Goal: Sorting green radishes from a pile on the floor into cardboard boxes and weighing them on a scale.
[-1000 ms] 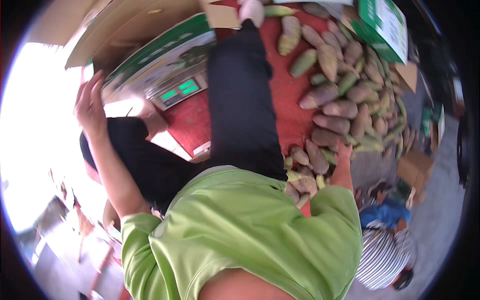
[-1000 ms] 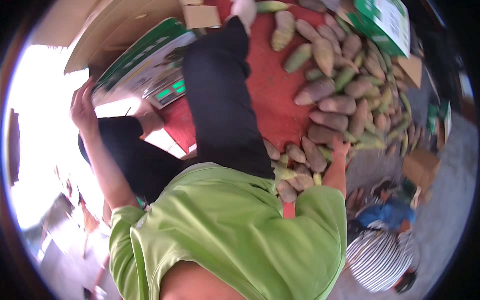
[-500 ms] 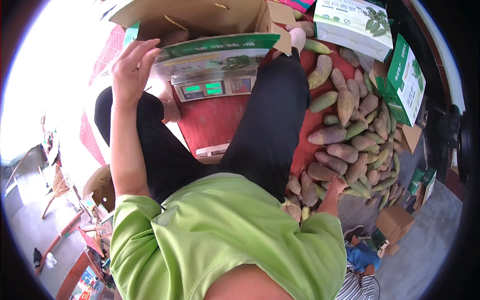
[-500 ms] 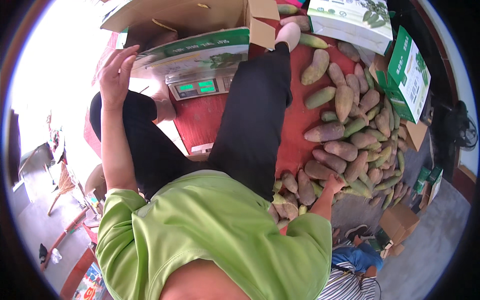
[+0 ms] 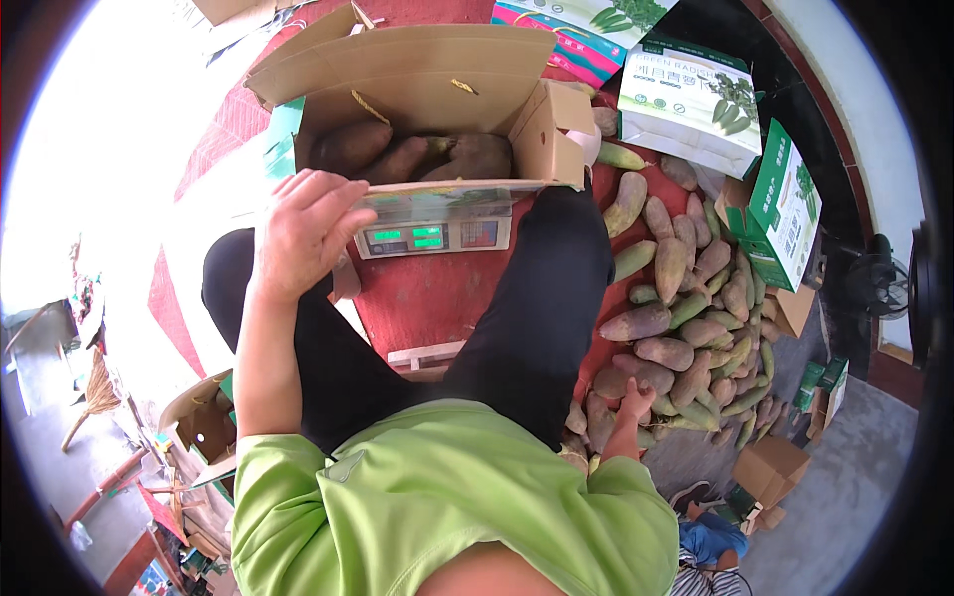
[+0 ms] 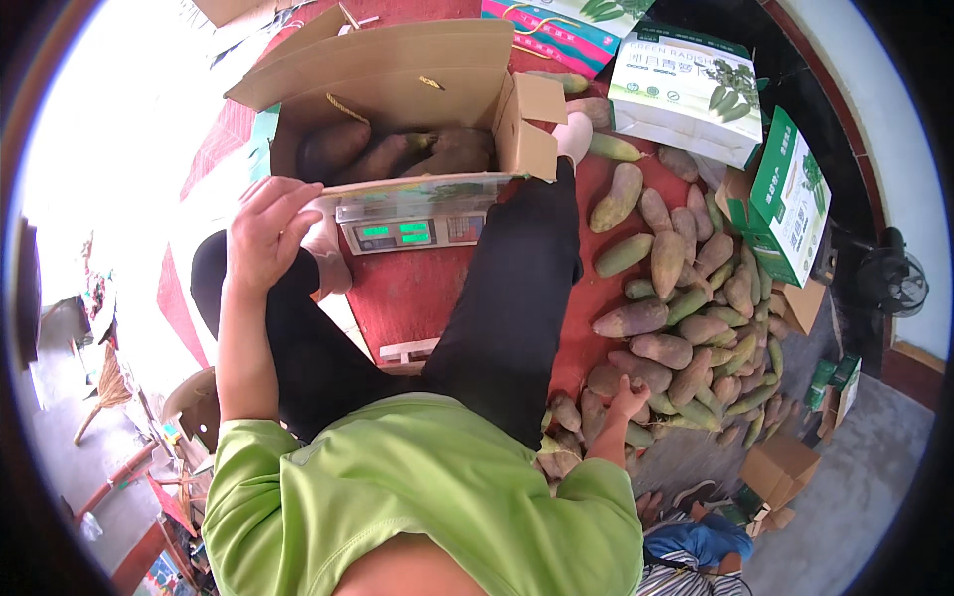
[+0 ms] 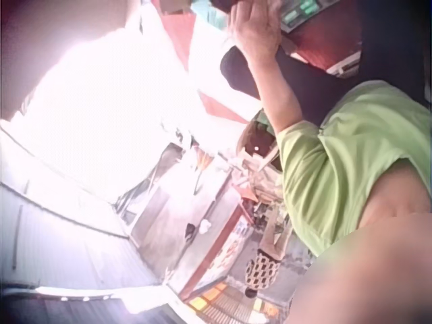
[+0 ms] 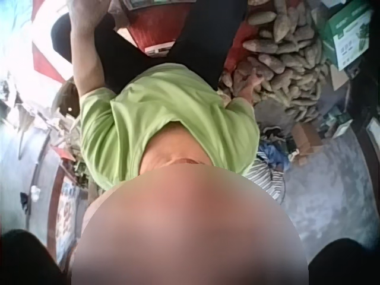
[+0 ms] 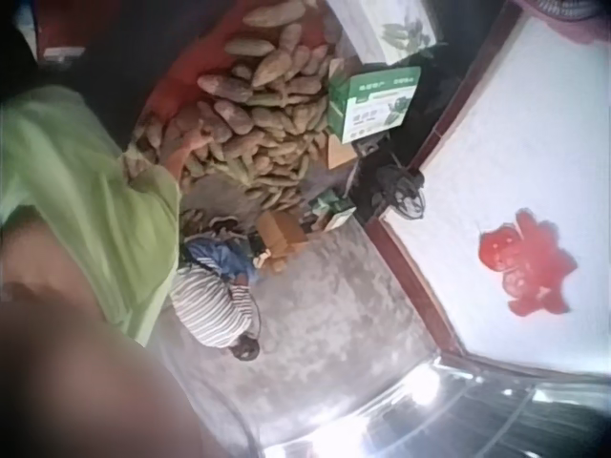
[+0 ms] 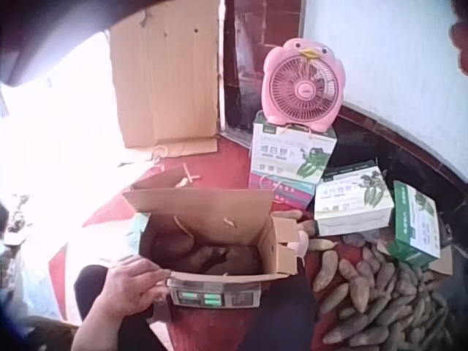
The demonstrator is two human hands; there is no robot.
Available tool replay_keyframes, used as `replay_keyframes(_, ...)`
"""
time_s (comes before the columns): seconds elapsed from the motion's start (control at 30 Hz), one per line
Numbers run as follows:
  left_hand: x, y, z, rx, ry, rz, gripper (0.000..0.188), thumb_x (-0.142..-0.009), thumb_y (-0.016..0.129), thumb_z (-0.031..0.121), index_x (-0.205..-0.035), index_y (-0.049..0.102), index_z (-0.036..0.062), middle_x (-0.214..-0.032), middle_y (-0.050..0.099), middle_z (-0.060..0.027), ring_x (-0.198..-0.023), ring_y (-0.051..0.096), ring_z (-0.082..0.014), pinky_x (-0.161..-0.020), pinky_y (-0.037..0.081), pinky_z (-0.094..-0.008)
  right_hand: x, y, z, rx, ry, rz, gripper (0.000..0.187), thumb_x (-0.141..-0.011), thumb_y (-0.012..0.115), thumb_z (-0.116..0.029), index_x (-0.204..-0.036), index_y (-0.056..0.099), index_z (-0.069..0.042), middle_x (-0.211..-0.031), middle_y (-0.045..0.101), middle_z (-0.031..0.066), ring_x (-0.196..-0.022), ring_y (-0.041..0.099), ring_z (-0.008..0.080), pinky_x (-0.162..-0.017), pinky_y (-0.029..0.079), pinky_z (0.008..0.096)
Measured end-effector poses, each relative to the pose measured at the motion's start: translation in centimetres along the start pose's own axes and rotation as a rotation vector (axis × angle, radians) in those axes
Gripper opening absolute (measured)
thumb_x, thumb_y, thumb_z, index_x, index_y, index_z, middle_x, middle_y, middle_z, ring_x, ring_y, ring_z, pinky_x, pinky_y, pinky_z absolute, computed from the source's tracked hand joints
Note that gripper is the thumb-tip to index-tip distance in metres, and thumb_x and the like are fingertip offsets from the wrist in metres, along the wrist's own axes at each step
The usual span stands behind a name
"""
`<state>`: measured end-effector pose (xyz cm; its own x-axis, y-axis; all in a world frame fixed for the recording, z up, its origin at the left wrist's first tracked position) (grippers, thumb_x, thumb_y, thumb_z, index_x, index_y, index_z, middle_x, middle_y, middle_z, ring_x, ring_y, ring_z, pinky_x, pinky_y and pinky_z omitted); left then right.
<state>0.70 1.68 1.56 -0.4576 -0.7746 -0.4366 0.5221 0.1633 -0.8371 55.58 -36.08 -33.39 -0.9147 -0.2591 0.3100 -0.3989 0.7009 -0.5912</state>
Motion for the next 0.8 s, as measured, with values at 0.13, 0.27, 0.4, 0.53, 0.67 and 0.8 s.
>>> replay_keyframes(0.13, 0.1, -0.2, -0.2, 0.036, 0.008, -0.017, 0.024, -0.073, 0.072, 0.022, -0.089, 0.067, 0.0045, -0.082, 0.062, -0.0053, -0.075, 0.06, -0.0244, -0.068, 0.049, -0.0353, 2.4, 2.6, -3.0, 0.218, -0.098, -0.027, 0.05, -0.08, 0.07, -0.017, -0.122, 0.048, 0.0, -0.115, 0.057, 0.0138, -0.099, 0.056, 0.0236, -0.083, 0.047, 0.036)
replay_keyframes(0.27, 0.0, -0.3, -0.6, 0.097, -0.02, -0.012, 0.026, -0.073, 0.071, 0.023, -0.09, 0.067, 0.004, -0.082, 0.062, -0.0055, -0.076, 0.06, -0.0242, -0.067, 0.049, -0.0354, 3.7, 2.9, -6.3, 0.574, -0.167, -0.018, 0.049, -0.082, 0.067, -0.021, -0.122, 0.049, 0.0, -0.115, 0.057, 0.0149, -0.102, 0.056, 0.0247, -0.087, 0.046, 0.0381)
replay_keyframes(0.4, -0.1, -0.4, -0.8, 0.111, -0.031, -0.013, 0.027, -0.074, 0.071, 0.024, -0.091, 0.067, 0.0035, -0.082, 0.062, -0.0058, -0.076, 0.059, -0.0242, -0.067, 0.049, -0.0358, 3.9, 2.8, -8.1, 0.14, -0.034, 0.014, 0.048, -0.085, 0.065, -0.024, -0.123, 0.049, 0.002, -0.115, 0.057, 0.0137, -0.101, 0.057, 0.0243, -0.089, 0.045, 0.0374)
replay_keyframes(0.53, 0.0, -0.4, -1.0, 0.125, -0.028, -0.004, 0.026, -0.074, 0.071, 0.024, -0.091, 0.067, 0.0042, -0.081, 0.061, -0.0055, -0.074, 0.059, -0.0243, -0.066, 0.048, -0.0361, 2.8, 4.3, -15.0, 0.028, -0.285, -0.16, 0.044, -0.088, 0.064, -0.023, -0.119, 0.05, 0.005, -0.11, 0.058, 0.0097, -0.095, 0.056, 0.0188, -0.086, 0.045, 0.0327)
replay_keyframes(0.67, 0.3, -0.3, -1.2, 0.133, -0.055, 0.028, 0.024, -0.075, 0.071, 0.025, -0.089, 0.068, 0.0055, -0.079, 0.061, -0.0049, -0.073, 0.059, -0.0234, -0.063, 0.049, -0.0356, 7.2, 6.8, -29.9, -0.215, -0.573, -0.277, 0.029, -0.091, 0.06, -0.018, -0.11, 0.054, 0.003, -0.102, 0.057, 0.0065, -0.088, 0.052, 0.0142, -0.077, 0.044, 0.0296)
replay_keyframes(0.8, 0.3, -0.4, -1.3, 0.139, -0.05, 0.06, 0.022, -0.076, 0.071, 0.024, -0.087, 0.068, 0.005, -0.078, 0.061, -0.0053, -0.071, 0.059, -0.024, -0.062, 0.049, -0.0362, 11.0, 7.8, -42.7, -0.353, -0.851, -0.361, 0.04, -0.091, 0.058, -0.012, -0.124, 0.047, 0.008, -0.119, 0.055, 0.012, -0.107, 0.052, 0.018, -0.095, 0.04, 0.0323)
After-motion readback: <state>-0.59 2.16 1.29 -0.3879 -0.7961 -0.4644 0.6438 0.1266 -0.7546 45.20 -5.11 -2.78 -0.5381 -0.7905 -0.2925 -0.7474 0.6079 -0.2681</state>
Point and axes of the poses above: each hand's wrist, its own x-axis away from the middle knuckle, its own y-axis out of the palm, z = x × y, the point moved 2 cm from there along -x, towards the middle knuckle
